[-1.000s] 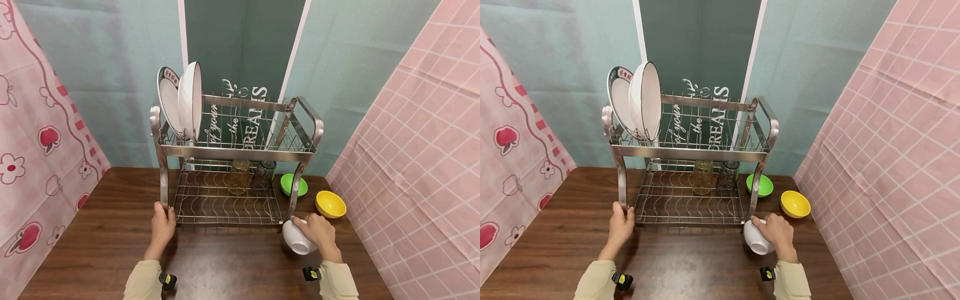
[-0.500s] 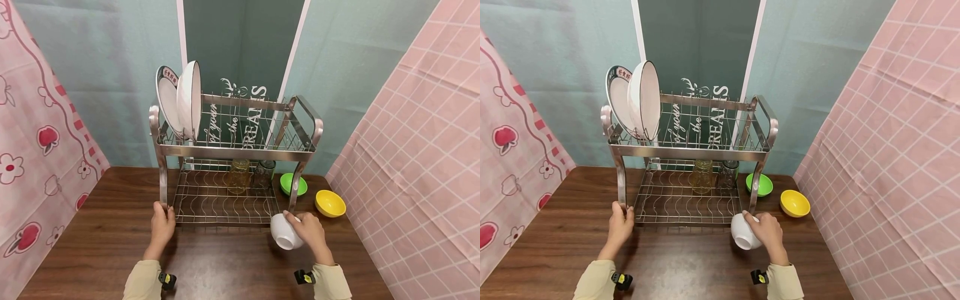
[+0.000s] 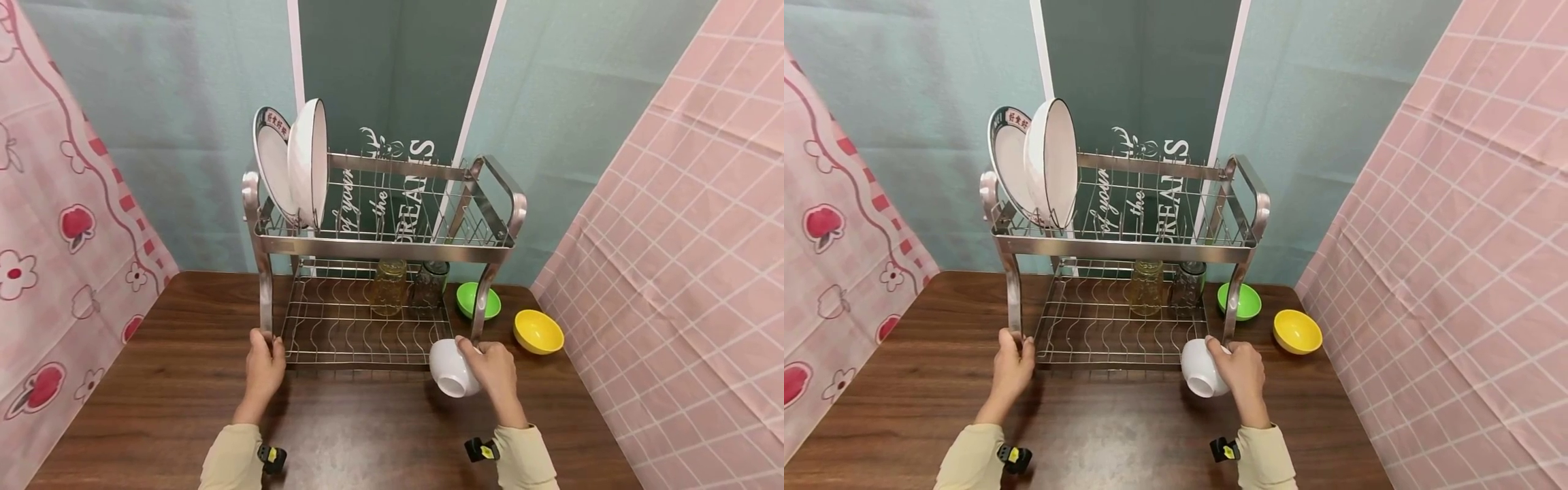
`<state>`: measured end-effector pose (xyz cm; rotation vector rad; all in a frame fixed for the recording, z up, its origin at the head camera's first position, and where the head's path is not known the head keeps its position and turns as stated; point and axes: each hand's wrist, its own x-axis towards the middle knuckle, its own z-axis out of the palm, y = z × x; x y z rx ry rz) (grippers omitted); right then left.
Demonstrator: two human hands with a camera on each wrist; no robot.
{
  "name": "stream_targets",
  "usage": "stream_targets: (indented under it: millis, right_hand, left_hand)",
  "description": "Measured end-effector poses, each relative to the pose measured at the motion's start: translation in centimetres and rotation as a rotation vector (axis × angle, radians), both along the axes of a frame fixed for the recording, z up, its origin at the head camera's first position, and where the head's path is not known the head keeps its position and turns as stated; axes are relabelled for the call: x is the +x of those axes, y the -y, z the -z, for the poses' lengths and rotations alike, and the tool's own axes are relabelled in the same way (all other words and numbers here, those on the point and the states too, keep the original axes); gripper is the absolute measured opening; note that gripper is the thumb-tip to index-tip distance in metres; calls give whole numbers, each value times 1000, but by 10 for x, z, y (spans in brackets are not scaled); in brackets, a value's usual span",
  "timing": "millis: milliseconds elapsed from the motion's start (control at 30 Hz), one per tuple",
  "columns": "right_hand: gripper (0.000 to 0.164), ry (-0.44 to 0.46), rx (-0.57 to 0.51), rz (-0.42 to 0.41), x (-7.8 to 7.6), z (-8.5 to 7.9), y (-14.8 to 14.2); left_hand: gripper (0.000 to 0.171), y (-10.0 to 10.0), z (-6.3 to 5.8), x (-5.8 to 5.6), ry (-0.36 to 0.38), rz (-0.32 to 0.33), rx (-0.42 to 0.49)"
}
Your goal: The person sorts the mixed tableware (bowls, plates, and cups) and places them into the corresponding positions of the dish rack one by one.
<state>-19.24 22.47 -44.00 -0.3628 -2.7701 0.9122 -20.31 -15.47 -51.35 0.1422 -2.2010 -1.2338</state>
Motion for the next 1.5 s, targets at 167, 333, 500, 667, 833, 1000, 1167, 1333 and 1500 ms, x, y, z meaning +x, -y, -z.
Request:
stream_targets:
  millis: [167,333,500,667,833,1000,1167,1333,1500]
  right_hand:
    - [52,-65,-33,4,-4,-2,9]
    - [54,-110,-100,10,-7,-2,16]
    - [55,-163,-178,19,-9,1,22]
    - [52,-226,-216,-18,-14,11,29]
    - [44,-276,-235,-55,-19,23,40]
    - [42,-288,-279,-56,-23,34,47]
    - [42,-270,-357,-30,-28,43,49]
    - [40,-293,-417,6,-34,51,50]
    - [41,-317,-495,30,-35,58,50]
  left_hand:
    - [15,0,-1,0,-3,-3,3]
    - [15,1,0,-1,-16,-5,6]
    - [15,1,1,-1,-17,0,-2]
    - [16,0,1,0,-11,2,-5]
    - [16,1,1,0,-14,-5,0]
    - [16,2,3,-1,2,-5,5]
    - [16,1,4,-2,0,-9,7]
    - [16,1,3,-1,0,-8,-1]
    - [17,1,3,-1,5,-1,-8]
